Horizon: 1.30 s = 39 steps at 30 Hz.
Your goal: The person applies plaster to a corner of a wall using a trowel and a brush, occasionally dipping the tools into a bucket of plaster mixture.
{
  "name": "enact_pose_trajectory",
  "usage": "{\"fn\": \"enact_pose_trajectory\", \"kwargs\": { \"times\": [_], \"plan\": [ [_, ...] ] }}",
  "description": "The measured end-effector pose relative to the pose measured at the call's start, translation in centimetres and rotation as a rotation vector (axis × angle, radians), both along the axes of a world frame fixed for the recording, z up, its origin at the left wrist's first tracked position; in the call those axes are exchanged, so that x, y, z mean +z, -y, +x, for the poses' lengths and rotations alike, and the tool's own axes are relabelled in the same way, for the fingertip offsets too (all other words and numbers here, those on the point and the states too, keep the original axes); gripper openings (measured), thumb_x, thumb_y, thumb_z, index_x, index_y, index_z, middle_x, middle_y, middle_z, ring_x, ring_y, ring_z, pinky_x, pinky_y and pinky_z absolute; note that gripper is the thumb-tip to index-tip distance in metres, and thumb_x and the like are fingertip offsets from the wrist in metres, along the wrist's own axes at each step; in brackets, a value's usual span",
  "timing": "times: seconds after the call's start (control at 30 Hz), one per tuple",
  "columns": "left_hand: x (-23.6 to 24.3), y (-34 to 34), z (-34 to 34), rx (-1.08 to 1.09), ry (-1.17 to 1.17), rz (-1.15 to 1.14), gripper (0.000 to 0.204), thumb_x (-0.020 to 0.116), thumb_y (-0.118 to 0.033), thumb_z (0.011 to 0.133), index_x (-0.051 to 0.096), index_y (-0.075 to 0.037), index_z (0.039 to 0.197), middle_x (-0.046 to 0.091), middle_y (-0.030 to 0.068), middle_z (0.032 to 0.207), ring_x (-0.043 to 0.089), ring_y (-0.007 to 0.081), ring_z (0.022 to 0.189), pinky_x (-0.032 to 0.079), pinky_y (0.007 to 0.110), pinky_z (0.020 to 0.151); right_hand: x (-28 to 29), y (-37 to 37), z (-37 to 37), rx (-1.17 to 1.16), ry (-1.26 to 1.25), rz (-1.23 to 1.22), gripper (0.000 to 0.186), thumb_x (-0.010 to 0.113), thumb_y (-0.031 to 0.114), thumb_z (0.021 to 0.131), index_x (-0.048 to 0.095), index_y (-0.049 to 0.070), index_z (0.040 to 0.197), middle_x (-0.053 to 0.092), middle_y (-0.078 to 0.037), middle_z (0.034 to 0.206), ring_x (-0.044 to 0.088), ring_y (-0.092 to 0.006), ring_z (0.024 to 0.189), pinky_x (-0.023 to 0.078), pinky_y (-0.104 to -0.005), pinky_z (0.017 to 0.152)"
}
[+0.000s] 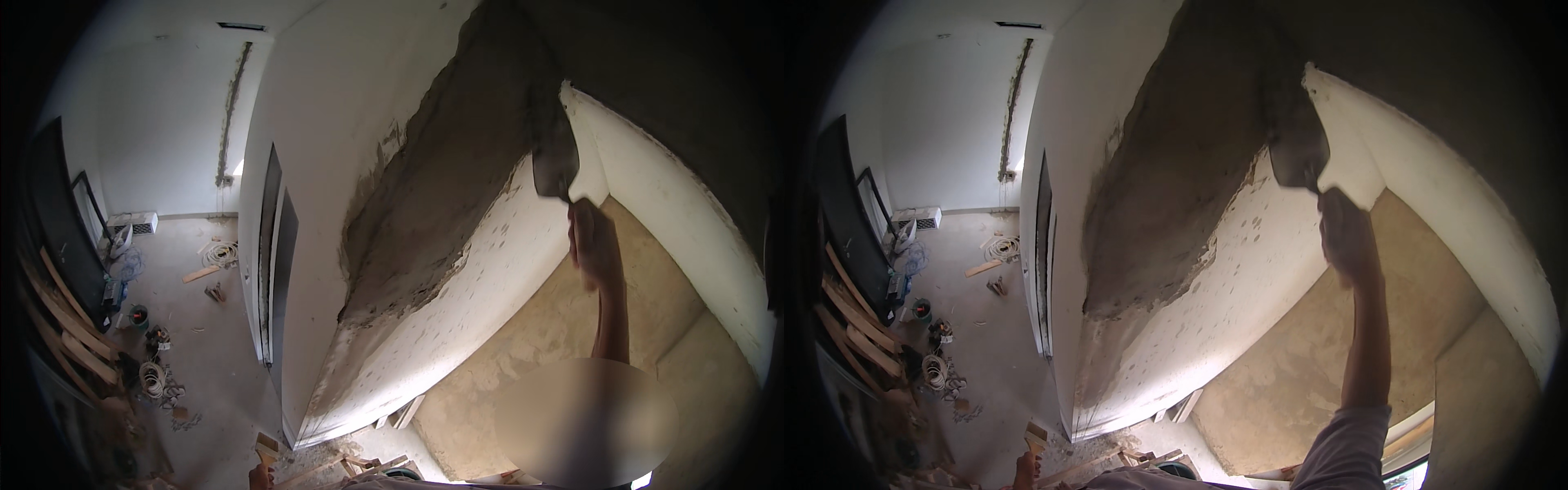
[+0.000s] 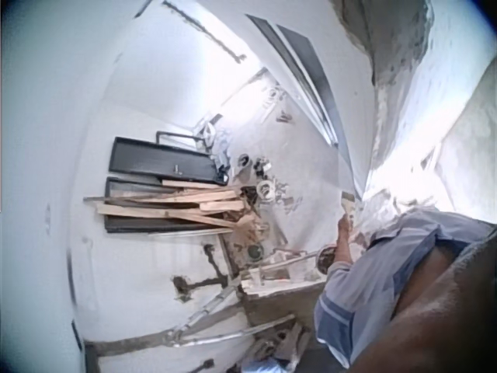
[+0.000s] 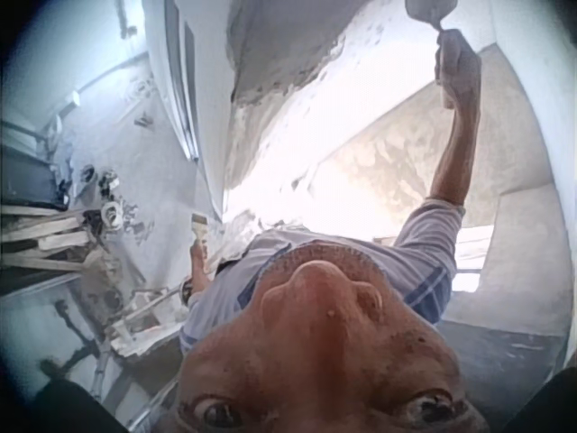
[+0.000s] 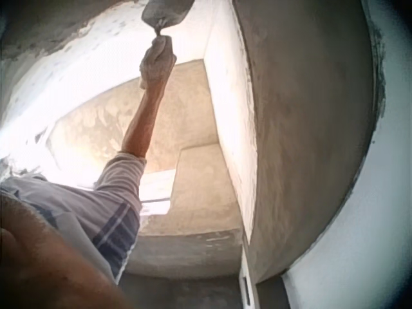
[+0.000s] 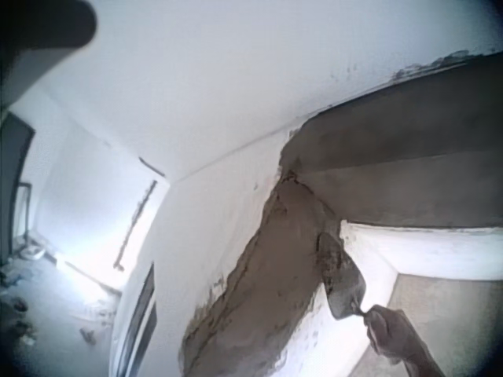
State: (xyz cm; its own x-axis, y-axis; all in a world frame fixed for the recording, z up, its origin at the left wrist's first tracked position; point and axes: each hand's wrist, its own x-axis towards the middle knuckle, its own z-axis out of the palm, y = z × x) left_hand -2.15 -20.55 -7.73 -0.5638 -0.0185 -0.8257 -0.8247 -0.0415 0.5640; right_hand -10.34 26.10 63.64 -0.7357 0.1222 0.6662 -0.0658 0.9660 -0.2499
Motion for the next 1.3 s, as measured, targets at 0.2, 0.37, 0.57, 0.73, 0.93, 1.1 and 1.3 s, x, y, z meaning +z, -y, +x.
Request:
{"fn": "enact_pose_trajectory", "kwargs": {
  "times": [0.2,0.37,0.57,0.73,0.93,1.1,1.3],
  "plan": [
    [1.6,1.5,0.1,-0.013,-0.014,-0.079,0.033,0.043,-0.036,0.094,0.056,-0.006,0.096,0.045,0.0000,0.059,0.041,0.0117,0.047,0.034,0.029,0.044,-0.1,3.2,0.2,0.139,-0.008,0.131,0.026,0.043,0.024,0.100,0.051,0.003,0.087,0.049,-0.014,0.058,0.054,-0.0310,0.052,0.041,-0.0391,0.051],
    [0.4,1.6,0.1,0.003,-0.030,-0.037,0.035,0.048,-0.042,0.093,0.054,-0.012,0.111,0.049,-0.0002,0.064,0.044,0.0109,0.049,0.036,0.027,0.044,2.6,6.9,-2.5,0.147,-0.157,0.362,0.020,0.047,0.020,0.098,0.053,0.003,0.091,0.055,-0.021,0.064,0.059,-0.0396,0.063,0.043,-0.0459,0.056],
    [-5.9,3.5,3.0,0.017,-0.071,0.139,0.047,0.055,-0.050,0.092,0.051,-0.019,0.128,0.055,-0.0004,0.069,0.048,0.0100,0.051,0.038,0.026,0.044,3.5,7.0,-3.8,0.212,-0.279,0.460,0.016,0.046,0.016,0.098,0.055,0.002,0.097,0.060,-0.022,0.078,0.060,-0.0408,0.071,0.046,-0.0474,0.059],
    [-3.5,1.5,2.3,0.021,-0.016,0.034,0.036,0.049,-0.043,0.093,0.054,-0.013,0.111,0.050,-0.0001,0.064,0.045,0.0109,0.049,0.036,0.027,0.044,3.7,6.7,-3.0,0.082,-0.177,0.328,0.020,0.040,0.017,0.100,0.053,0.001,0.100,0.059,-0.023,0.088,0.057,-0.0441,0.081,0.044,-0.0480,0.063],
    [0.6,1.0,0.9,0.066,-0.023,-0.074,0.037,0.039,-0.034,0.094,0.057,-0.003,0.088,0.043,0.0005,0.057,0.040,0.0123,0.046,0.033,0.030,0.044,2.3,4.1,-2.2,0.050,-0.076,0.118,0.032,0.037,0.027,0.102,0.053,0.001,0.094,0.057,-0.024,0.079,0.055,-0.0437,0.074,0.044,-0.0462,0.065],
    [-0.7,1.8,-0.1,0.060,-0.099,-0.071,0.038,0.040,-0.035,0.094,0.058,-0.003,0.087,0.043,0.0009,0.056,0.039,0.0128,0.045,0.032,0.031,0.044,-2.2,-2.5,0.5,0.129,0.119,-0.036,0.036,0.038,0.029,0.101,0.053,0.002,0.082,0.046,-0.009,0.055,0.050,-0.0157,0.049,0.041,-0.0340,0.050],
    [0.9,3.0,2.0,0.015,-0.044,-0.115,0.038,0.039,-0.034,0.094,0.058,-0.002,0.085,0.044,0.0018,0.057,0.039,0.0139,0.045,0.032,0.032,0.043,1.5,-1.8,-1.1,0.309,-0.021,0.105,0.033,0.040,0.026,0.100,0.053,0.003,0.080,0.043,-0.008,0.054,0.043,-0.0152,0.048,0.038,-0.0323,0.050]
  ]
}}
